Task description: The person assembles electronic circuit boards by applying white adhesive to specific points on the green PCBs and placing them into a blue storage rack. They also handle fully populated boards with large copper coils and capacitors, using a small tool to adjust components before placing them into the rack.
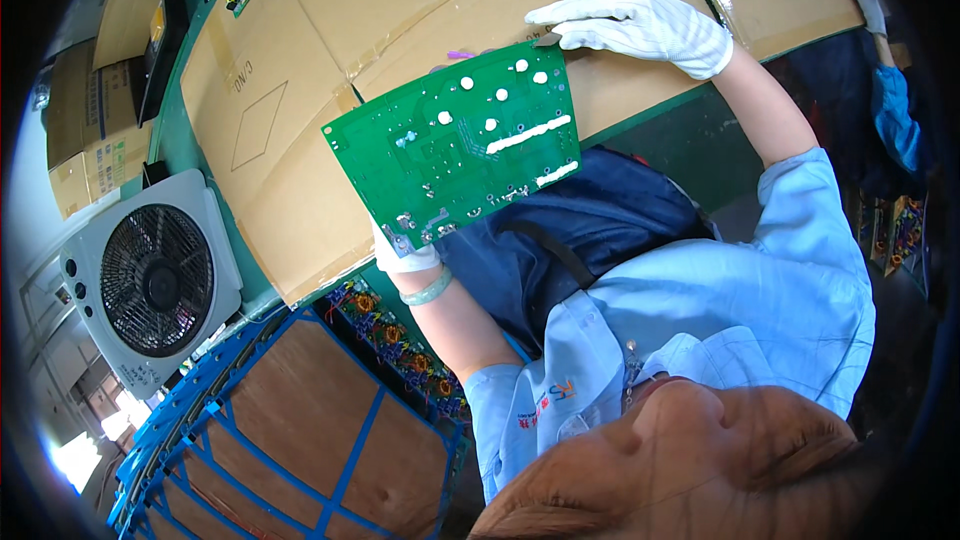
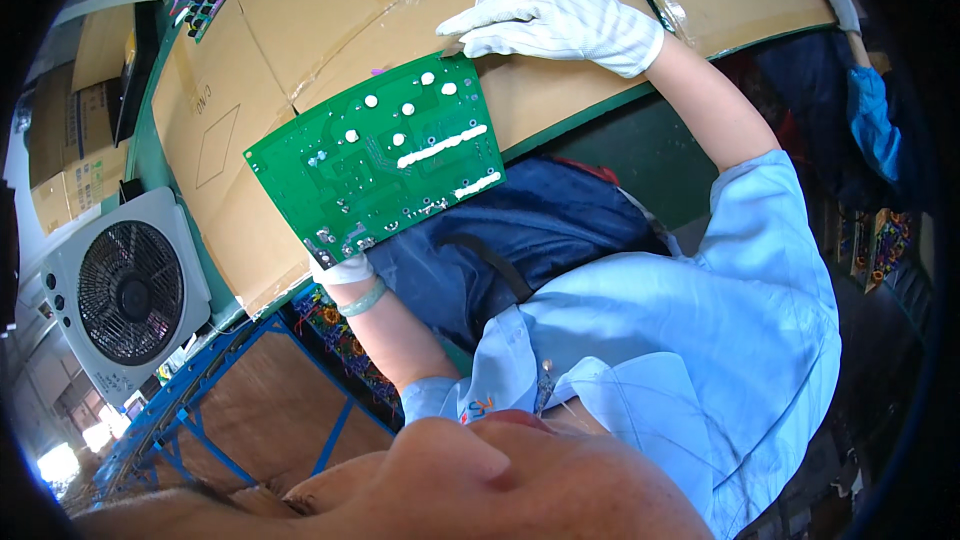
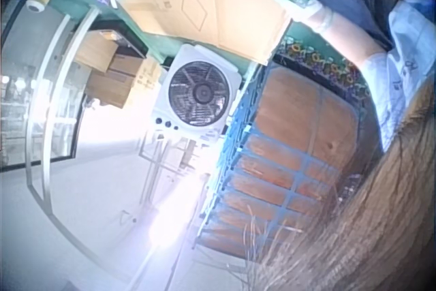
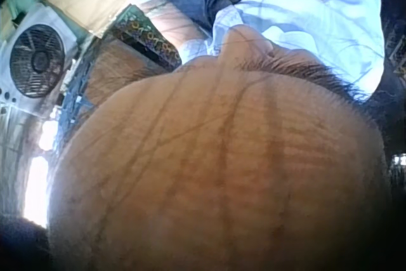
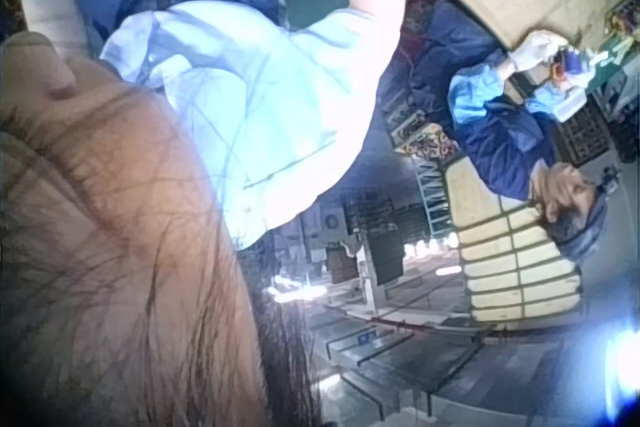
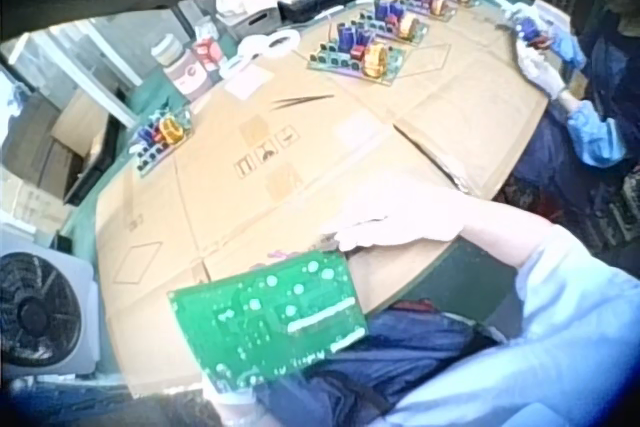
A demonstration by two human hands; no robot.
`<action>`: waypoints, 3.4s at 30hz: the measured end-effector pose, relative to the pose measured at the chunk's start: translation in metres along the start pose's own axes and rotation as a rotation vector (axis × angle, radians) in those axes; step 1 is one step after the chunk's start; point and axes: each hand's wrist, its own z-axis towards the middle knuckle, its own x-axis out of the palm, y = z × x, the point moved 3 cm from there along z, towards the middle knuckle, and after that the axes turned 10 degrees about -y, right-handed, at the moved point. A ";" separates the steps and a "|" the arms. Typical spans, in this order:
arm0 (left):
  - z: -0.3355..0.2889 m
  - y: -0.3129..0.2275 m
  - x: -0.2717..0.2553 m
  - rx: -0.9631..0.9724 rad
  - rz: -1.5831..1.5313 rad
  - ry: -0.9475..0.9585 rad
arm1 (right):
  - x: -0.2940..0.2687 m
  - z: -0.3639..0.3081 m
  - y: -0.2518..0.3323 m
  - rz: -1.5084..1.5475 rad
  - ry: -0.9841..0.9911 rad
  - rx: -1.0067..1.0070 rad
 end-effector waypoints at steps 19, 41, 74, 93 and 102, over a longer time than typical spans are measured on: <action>-0.005 -0.009 0.007 0.013 -0.008 0.017 | -0.028 0.019 0.040 0.321 0.038 0.439; -0.019 -0.019 0.021 -0.035 -0.067 -0.013 | 0.001 0.019 0.014 0.055 -0.278 0.533; -0.049 0.006 0.004 0.135 -0.120 0.000 | 0.019 0.015 -0.041 -0.299 -0.122 0.281; -0.128 0.123 0.003 0.569 -0.310 -0.637 | 0.037 -0.009 -0.346 -0.045 -0.018 0.389; -0.147 0.141 0.022 0.633 -0.285 -0.792 | 0.051 -0.014 -0.388 -0.096 0.011 0.331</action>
